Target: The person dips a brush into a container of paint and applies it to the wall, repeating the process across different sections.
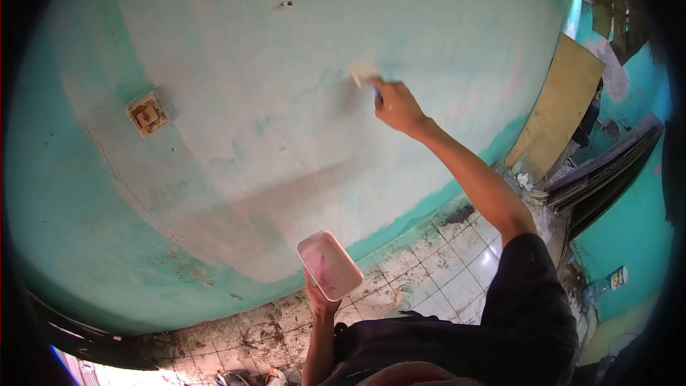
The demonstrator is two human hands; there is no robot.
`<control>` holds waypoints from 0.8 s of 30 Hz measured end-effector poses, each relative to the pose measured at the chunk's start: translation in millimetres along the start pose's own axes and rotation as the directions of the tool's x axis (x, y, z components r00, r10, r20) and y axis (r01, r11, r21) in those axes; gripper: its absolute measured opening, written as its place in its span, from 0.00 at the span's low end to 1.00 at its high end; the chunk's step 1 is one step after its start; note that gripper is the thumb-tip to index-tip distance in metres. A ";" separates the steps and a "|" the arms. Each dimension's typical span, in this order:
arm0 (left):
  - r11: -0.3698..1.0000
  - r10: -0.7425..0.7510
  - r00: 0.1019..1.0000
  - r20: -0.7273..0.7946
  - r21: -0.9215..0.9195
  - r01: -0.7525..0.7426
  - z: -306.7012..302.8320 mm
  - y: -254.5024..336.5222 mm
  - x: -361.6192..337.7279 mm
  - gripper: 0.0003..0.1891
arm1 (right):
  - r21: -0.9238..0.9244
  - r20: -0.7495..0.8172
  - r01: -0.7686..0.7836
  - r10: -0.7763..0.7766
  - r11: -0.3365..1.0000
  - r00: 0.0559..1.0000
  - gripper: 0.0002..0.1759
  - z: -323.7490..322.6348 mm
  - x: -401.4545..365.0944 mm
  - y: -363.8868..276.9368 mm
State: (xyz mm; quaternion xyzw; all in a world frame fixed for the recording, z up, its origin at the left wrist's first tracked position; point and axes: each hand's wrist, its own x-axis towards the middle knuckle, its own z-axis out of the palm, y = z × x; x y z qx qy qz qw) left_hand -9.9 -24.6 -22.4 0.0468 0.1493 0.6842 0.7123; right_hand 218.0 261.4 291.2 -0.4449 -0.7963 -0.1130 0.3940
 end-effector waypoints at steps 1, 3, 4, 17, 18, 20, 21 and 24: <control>1.000 -0.001 1.000 -0.001 -0.001 0.001 1.6 1.9 -0.2 0.37 | -0.075 0.174 -0.065 0.078 0.995 0.982 0.20 -1.2 -13.4 6.0; 0.999 0.025 0.998 0.053 0.039 -0.027 5.4 3.5 2.2 0.38 | -0.112 0.479 -0.027 0.078 0.993 0.875 0.18 -23.4 4.7 17.5; 0.999 0.019 0.999 0.050 0.040 -0.021 7.9 4.8 -0.4 0.38 | -0.127 0.733 0.014 0.084 0.992 0.675 0.16 -32.8 20.7 27.7; 0.997 -0.029 1.000 0.007 0.074 0.028 9.7 14.9 -7.8 0.37 | -0.310 -0.541 0.148 -0.302 0.939 0.785 0.16 -100.4 193.0 2.1; 0.998 0.008 0.999 -0.034 0.069 -0.006 4.1 15.9 -8.2 0.37 | -0.134 -0.444 0.070 -0.123 0.989 0.887 0.18 -67.4 154.8 -0.1; 0.997 0.057 0.998 -0.037 0.062 -0.054 -7.5 15.7 -10.8 0.36 | 0.027 -0.408 0.054 -0.039 0.998 0.912 0.17 -23.0 75.4 -8.8; 0.993 0.106 0.994 -0.038 0.045 -0.104 -9.8 14.3 -11.5 0.36 | 0.043 -0.355 0.022 -0.005 0.999 0.935 0.17 -1.2 41.7 -4.0; 0.985 0.083 0.997 0.011 0.152 -0.083 4.6 24.1 -23.2 0.35 | 0.065 -0.004 -0.163 0.163 0.985 0.987 0.15 26.8 -41.4 -2.9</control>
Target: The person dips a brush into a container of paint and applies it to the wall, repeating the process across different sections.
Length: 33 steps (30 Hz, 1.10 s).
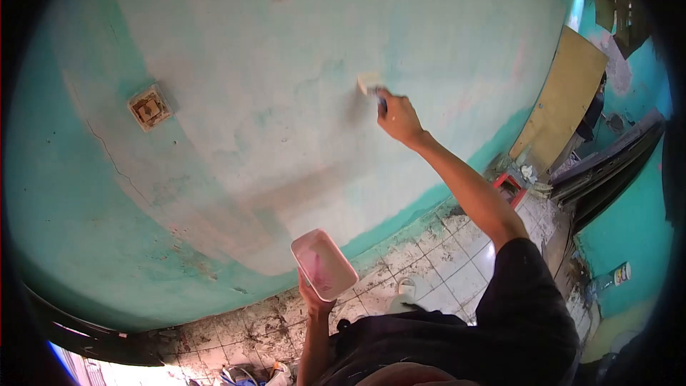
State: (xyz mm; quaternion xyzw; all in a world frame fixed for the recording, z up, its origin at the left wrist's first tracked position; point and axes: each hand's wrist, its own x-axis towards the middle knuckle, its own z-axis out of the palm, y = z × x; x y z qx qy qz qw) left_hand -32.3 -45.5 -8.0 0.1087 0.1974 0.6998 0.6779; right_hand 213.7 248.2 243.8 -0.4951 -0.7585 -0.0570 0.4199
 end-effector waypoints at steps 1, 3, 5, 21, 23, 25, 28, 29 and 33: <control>1.000 -0.005 1.000 -0.001 0.004 0.005 2.2 4.7 -1.8 0.35 | -0.001 -0.001 -0.006 0.006 1.000 1.000 0.15 2.2 -8.5 14.1; 0.981 -0.112 0.994 0.017 -0.158 0.113 8.1 7.0 -2.8 0.30 | -0.028 0.497 -0.084 0.087 0.996 0.864 0.10 1.7 -15.0 42.1; 0.986 -0.089 0.992 0.094 -0.133 0.101 16.7 6.6 -8.3 0.30 | -0.082 0.645 0.087 -0.013 0.993 0.764 0.09 -17.2 35.4 50.4; 0.994 -0.099 0.994 -0.047 -0.053 0.097 -2.3 -18.3 -5.4 0.40 | -0.157 -0.410 0.274 -0.315 0.949 0.856 0.17 -69.2 147.9 -14.0; 0.998 -0.069 0.996 -0.060 -0.005 0.068 -6.1 -18.8 -1.9 0.40 | -0.057 -0.377 0.203 -0.209 0.978 0.902 0.20 -19.0 75.6 2.5; 0.998 -0.047 0.996 -0.079 0.038 0.050 -3.7 -18.5 -3.2 0.40 | -0.010 -0.190 0.076 -0.076 0.997 0.979 0.19 24.5 2.9 24.1; 0.994 -0.066 0.993 -0.097 0.075 0.074 14.8 -13.5 -2.6 0.40 | -0.031 0.159 -0.082 0.086 0.996 0.983 0.19 39.6 -53.8 47.1; 0.975 0.002 0.998 -0.055 0.223 0.010 19.1 -13.2 -3.0 0.40 | -0.073 0.367 -0.136 0.153 0.988 0.918 0.19 36.8 -62.6 54.1; 0.988 -0.043 0.999 0.022 0.152 0.040 17.4 -15.0 11.7 0.39 | -0.071 0.348 0.132 -0.100 0.989 0.932 0.07 -35.5 65.2 57.1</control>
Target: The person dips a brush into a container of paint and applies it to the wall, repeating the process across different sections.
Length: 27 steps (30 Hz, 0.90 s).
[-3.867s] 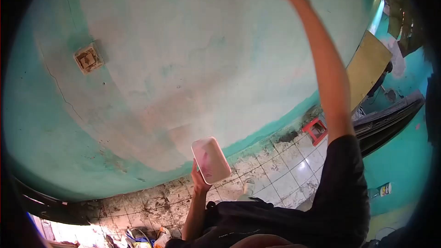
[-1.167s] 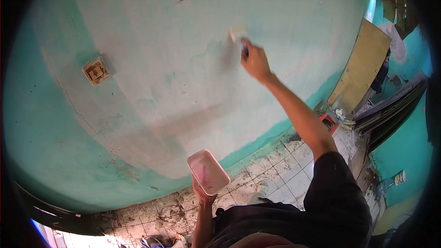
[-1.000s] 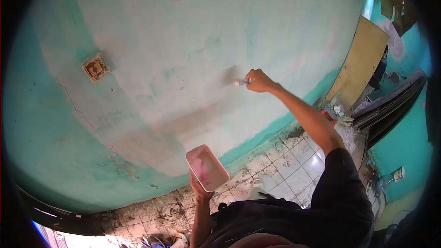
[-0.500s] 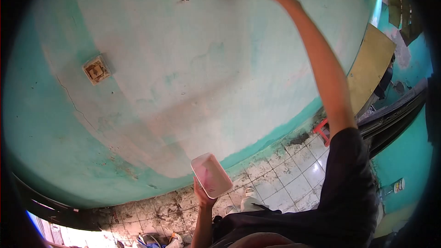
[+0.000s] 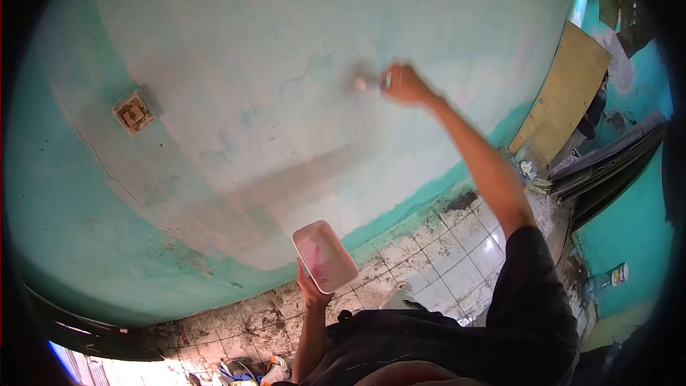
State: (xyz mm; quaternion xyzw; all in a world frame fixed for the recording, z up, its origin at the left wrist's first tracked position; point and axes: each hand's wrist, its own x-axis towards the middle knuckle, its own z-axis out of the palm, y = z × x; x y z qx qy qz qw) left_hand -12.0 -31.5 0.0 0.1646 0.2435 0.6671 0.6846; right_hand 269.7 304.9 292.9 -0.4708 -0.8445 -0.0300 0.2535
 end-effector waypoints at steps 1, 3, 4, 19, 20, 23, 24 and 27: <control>0.955 -0.130 0.991 -0.006 -0.271 0.124 -6.1 -5.7 8.5 0.39 | -0.048 -0.175 0.074 -0.081 0.996 0.981 0.06 -50.3 29.6 -6.3; 0.958 -0.141 0.990 0.006 -0.250 0.138 -7.9 -11.2 17.1 0.40 | -0.108 -0.381 0.142 -0.173 0.984 0.908 0.06 -148.2 79.0 -27.8; 0.961 -0.152 0.988 0.023 -0.230 0.153 -2.7 -12.1 21.0 0.40 | -0.126 -0.539 0.238 -0.268 0.963 0.799 0.09 -185.3 104.4 -47.7; 0.982 0.045 0.999 0.006 -0.185 -0.043 54.0 -30.4 44.0 0.36 | 0.195 -0.308 -0.018 0.078 0.981 0.948 0.18 133.0 -107.5 -14.3; 0.980 0.047 0.999 -0.017 -0.191 -0.050 69.9 -32.0 43.5 0.36 | 0.310 -0.091 -0.061 0.093 0.949 0.992 0.18 138.3 -123.6 -3.7; 0.964 0.225 0.971 0.086 0.123 -0.235 102.5 -35.8 45.4 0.35 | 0.586 0.153 -0.101 0.012 0.804 0.988 0.19 117.7 -151.7 9.7; 0.977 0.197 0.976 0.090 0.065 -0.203 105.8 -40.6 48.4 0.34 | 0.646 0.145 -0.058 -0.047 0.761 0.988 0.20 104.6 -156.6 15.8; 0.988 0.130 0.991 -0.020 -0.079 -0.131 110.5 -66.4 59.8 0.33 | 0.747 0.237 -0.123 -0.088 0.653 0.968 0.22 25.3 -178.1 4.9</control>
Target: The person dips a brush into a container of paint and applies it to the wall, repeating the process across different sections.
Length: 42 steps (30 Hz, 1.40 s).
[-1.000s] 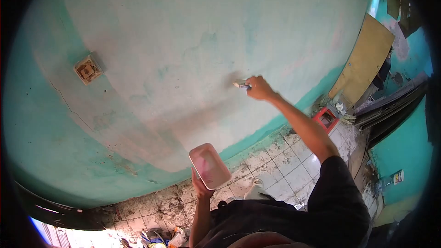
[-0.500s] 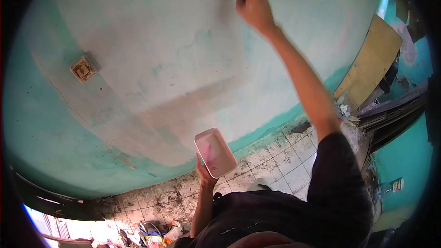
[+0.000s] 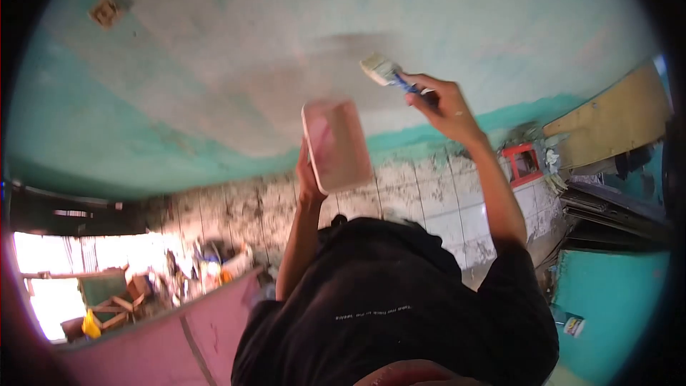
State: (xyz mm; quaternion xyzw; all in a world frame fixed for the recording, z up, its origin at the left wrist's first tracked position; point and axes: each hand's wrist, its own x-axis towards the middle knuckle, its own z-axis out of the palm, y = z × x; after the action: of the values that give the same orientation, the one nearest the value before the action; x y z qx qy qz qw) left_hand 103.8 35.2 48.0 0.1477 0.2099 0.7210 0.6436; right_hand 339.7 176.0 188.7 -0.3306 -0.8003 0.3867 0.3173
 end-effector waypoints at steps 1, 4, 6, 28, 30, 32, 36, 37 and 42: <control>0.997 -0.029 0.999 -0.014 -0.069 0.028 -0.3 -10.4 2.3 0.32 | -0.050 0.040 -0.032 0.034 0.998 0.999 0.20 -11.0 -13.2 -19.6; 0.996 -0.084 0.996 -0.007 -0.034 0.083 -16.1 -31.7 -6.5 0.32 | -0.081 0.279 0.053 -0.029 0.995 0.960 0.23 -22.8 -50.7 -27.8; 0.996 -0.071 0.997 0.015 -0.046 0.072 -36.7 -49.4 -12.4 0.32 | -0.099 0.339 0.200 -0.156 0.975 0.928 0.23 -19.4 -73.3 -8.8; 0.947 -0.183 0.979 0.090 -0.252 0.200 25.0 -165.7 -41.9 0.31 | -0.242 0.555 0.146 0.013 0.959 0.832 0.10 -22.5 -137.7 58.3; 0.954 -0.248 0.959 -0.136 -0.205 0.218 31.1 -165.5 -41.5 0.32 | -0.199 0.452 0.180 -0.073 0.963 0.889 0.10 -28.3 -132.6 59.6; 0.976 -0.211 0.950 -0.230 -0.097 0.193 58.1 -163.2 -43.4 0.32 | -0.198 0.436 0.159 -0.059 0.967 0.898 0.12 -46.4 -132.5 52.7; 0.989 -0.150 0.945 -0.291 -0.044 0.144 67.4 -154.3 -41.9 0.31 | -0.227 0.441 0.135 -0.022 0.965 0.897 0.16 -71.0 -125.1 41.7; 0.978 -0.097 0.952 -0.289 0.151 0.146 63.6 -151.7 -42.8 0.31 | -0.257 0.477 0.154 -0.013 0.954 0.879 0.14 -71.4 -124.1 40.1; 0.984 -0.075 0.981 -0.178 0.145 0.102 62.1 -153.2 -45.9 0.25 | -0.280 0.554 0.270 -0.075 0.921 0.829 0.11 -51.7 -124.9 47.8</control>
State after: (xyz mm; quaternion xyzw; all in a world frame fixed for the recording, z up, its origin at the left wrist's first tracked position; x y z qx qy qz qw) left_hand 272.4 9.5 29.0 0.1244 0.3258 0.6834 0.6413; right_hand 465.2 123.6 143.5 -0.1859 -0.9388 0.2851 0.0536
